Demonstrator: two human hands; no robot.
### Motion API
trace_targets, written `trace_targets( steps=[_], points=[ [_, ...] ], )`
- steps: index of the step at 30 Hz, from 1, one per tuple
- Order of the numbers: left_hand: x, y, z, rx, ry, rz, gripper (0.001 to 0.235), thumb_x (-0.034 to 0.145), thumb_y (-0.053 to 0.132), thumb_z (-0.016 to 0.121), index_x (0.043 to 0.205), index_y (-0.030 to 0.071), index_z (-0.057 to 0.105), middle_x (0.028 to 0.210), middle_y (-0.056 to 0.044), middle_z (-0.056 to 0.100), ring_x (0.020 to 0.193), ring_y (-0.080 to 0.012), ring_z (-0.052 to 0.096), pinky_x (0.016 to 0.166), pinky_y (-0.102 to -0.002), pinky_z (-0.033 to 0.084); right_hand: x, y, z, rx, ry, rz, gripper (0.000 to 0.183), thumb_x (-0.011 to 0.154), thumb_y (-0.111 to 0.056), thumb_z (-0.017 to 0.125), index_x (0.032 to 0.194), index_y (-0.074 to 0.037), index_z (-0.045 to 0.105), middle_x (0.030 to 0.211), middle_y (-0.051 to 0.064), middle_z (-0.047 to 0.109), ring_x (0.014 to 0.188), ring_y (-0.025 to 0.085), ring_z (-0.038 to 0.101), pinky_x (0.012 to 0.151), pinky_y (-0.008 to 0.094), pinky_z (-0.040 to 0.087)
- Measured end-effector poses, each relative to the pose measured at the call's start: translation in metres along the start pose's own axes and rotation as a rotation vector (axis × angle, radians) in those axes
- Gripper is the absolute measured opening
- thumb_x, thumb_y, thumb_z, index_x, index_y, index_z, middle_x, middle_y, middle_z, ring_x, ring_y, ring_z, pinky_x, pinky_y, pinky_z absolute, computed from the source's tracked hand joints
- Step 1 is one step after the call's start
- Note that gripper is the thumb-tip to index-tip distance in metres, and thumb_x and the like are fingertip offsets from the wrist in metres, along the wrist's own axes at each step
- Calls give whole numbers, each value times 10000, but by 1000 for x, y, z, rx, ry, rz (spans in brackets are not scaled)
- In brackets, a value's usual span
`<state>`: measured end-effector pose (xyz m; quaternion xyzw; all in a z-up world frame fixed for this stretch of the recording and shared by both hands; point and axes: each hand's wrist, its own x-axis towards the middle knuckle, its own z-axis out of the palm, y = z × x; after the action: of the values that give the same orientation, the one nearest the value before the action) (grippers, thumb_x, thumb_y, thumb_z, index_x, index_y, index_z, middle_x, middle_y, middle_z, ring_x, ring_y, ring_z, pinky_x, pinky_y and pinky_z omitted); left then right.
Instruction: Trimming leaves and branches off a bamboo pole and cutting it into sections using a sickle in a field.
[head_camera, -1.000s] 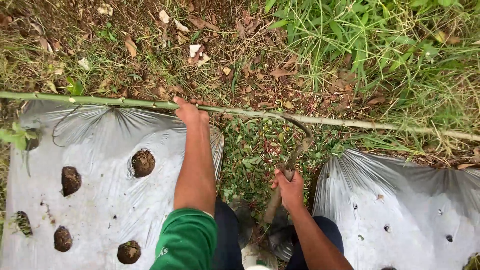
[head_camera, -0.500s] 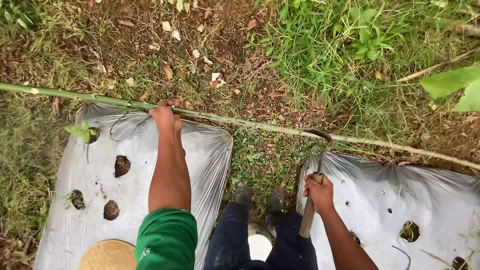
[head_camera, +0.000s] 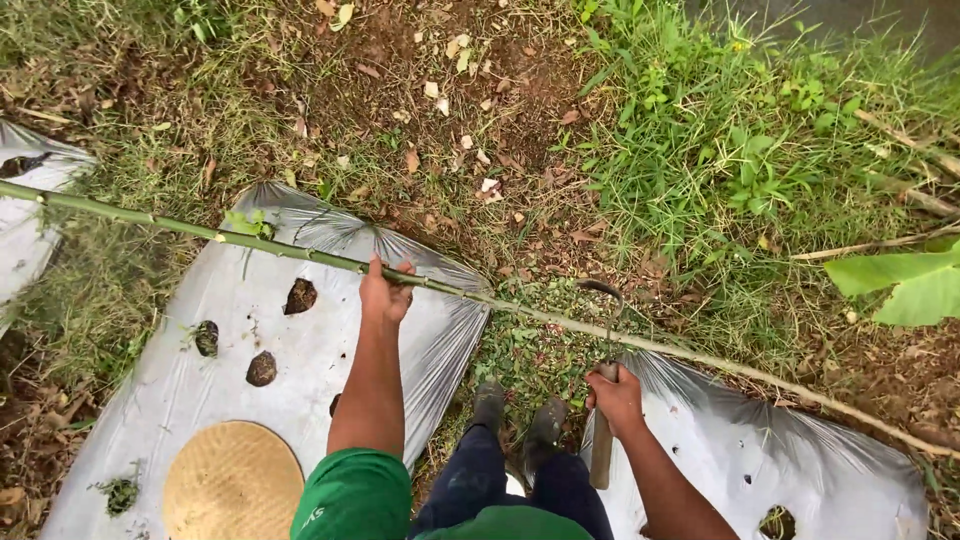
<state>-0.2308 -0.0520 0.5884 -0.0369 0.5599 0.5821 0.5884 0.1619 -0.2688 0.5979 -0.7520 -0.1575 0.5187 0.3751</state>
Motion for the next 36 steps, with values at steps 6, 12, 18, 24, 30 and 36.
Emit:
trace_targets(
  steps=[6, 12, 18, 24, 30, 36],
  points=[
    [-94, 18, -16, 101, -16, 25, 525, 1038, 581, 495, 1013, 62, 571, 979, -291, 723, 1017, -398, 732, 946, -585, 563, -6, -17, 40, 87, -26, 70, 298, 866, -7, 648, 1149, 67, 588, 959, 169, 563, 769, 294, 657, 609, 447, 682],
    [-165, 29, -14, 170, -46, 58, 600, 1022, 609, 501, 942, 23, 606, 926, -308, 739, 903, -394, 761, 847, -541, 614, 12, -1, 60, -153, -51, -204, 213, 779, -63, 779, 940, -20, 645, 853, 97, 526, 777, 202, 587, 574, 405, 531],
    [-200, 28, -21, 148, -101, 99, 608, 1045, 551, 483, 962, -34, 627, 945, -327, 735, 922, -405, 753, 850, -557, 611, 38, 41, 62, -339, -263, -121, 227, 774, -98, 763, 995, -52, 735, 779, 95, 649, 713, 227, 612, 615, 426, 532],
    [-213, 49, -57, 1401, -84, 156, 701, 906, 748, 581, 1176, 108, 671, 1093, -97, 774, 1144, -294, 697, 977, -518, 556, 46, 51, 52, -423, -294, -99, 377, 750, -152, 849, 1084, -12, 743, 868, 172, 708, 803, 333, 685, 689, 508, 534],
    [-256, 107, -67, 1565, -50, 1902, 178, 919, 293, 705, 1040, 169, 747, 847, -8, 658, 969, -212, 664, 827, -359, 522, 32, 70, 53, -441, -299, -95, 308, 751, -134, 865, 1020, -21, 768, 880, 169, 728, 824, 296, 691, 710, 464, 555],
    [-194, 164, -103, 1814, 153, 1991, 278, 933, 292, 687, 697, 159, 626, 625, -39, 569, 731, -240, 622, 825, -392, 483, 13, 71, 48, -336, -280, -181, 236, 738, -113, 819, 918, 20, 744, 772, 170, 698, 748, 241, 646, 634, 442, 519]
  ],
)
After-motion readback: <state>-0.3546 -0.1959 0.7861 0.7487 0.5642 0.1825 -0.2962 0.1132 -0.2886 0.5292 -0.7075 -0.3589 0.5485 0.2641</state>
